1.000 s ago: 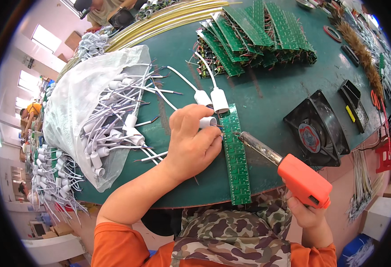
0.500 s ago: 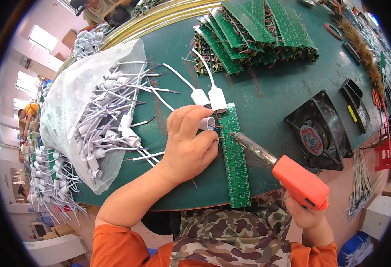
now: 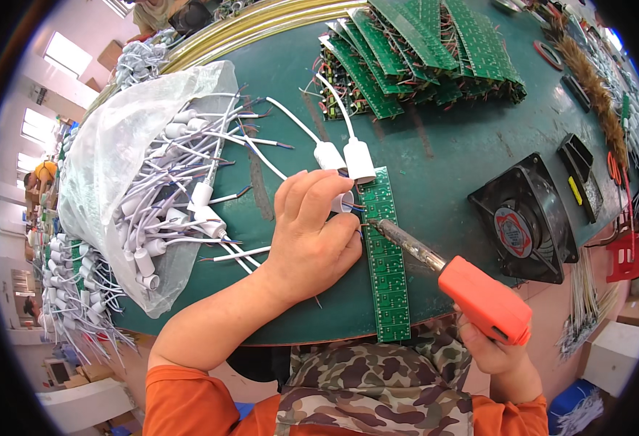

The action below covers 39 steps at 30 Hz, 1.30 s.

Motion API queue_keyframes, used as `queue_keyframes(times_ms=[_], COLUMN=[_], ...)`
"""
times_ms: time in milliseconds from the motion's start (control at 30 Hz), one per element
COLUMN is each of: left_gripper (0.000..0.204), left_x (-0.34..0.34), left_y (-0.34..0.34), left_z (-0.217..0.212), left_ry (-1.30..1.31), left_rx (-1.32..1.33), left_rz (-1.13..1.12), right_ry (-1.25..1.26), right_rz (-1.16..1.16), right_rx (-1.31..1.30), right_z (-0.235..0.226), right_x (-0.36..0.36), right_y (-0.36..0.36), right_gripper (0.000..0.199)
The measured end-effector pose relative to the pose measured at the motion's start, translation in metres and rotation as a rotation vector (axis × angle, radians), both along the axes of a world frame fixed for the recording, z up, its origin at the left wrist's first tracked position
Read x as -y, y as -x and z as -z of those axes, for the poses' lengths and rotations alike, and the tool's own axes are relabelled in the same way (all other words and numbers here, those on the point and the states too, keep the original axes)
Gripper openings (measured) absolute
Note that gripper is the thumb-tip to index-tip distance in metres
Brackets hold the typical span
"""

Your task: The person solders wired components onto circuit boards using a soldering iron.

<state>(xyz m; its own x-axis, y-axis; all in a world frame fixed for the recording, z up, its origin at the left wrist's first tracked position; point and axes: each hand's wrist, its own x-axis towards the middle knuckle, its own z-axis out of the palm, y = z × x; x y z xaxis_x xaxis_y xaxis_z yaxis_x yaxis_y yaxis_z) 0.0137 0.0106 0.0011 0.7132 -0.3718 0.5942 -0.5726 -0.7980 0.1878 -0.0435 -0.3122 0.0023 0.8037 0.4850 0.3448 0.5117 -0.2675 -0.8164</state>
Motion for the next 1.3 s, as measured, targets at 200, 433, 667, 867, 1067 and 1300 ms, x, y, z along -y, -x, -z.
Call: queue_keyframes(times_ms=[200, 433, 667, 867, 1067, 1300], left_gripper=[0.022, 0.021, 0.021, 0.021, 0.02, 0.02], left_x=[0.001, 0.002, 0.004, 0.002, 0.001, 0.001], left_y=[0.0, 0.001, -0.001, 0.001, 0.001, 0.002], left_z=[0.0, 0.0, -0.001, -0.001, -0.002, -0.001], left_ry=[0.002, -0.001, -0.009, 0.002, 0.001, -0.012], left_rx=[-0.002, -0.004, -0.012, -0.018, -0.015, -0.011], left_rz=[-0.009, -0.014, -0.01, -0.013, -0.005, -0.012], right_ry=[0.015, 0.04, 0.06, 0.128, 0.02, 0.041], right_rz=[-0.006, -0.023, -0.031, 0.023, 0.166, 0.162], right_rx=[0.049, 0.09, 0.115, 0.069, -0.119, -0.009], right_z=[0.004, -0.005, -0.007, -0.008, -0.005, -0.003], right_x=[0.0, -0.002, -0.002, 0.005, 0.015, 0.008], right_y=[0.0, -0.002, -0.003, 0.004, 0.02, 0.018], right_gripper=[0.058, 0.06, 0.064, 0.052, 0.041, 0.05])
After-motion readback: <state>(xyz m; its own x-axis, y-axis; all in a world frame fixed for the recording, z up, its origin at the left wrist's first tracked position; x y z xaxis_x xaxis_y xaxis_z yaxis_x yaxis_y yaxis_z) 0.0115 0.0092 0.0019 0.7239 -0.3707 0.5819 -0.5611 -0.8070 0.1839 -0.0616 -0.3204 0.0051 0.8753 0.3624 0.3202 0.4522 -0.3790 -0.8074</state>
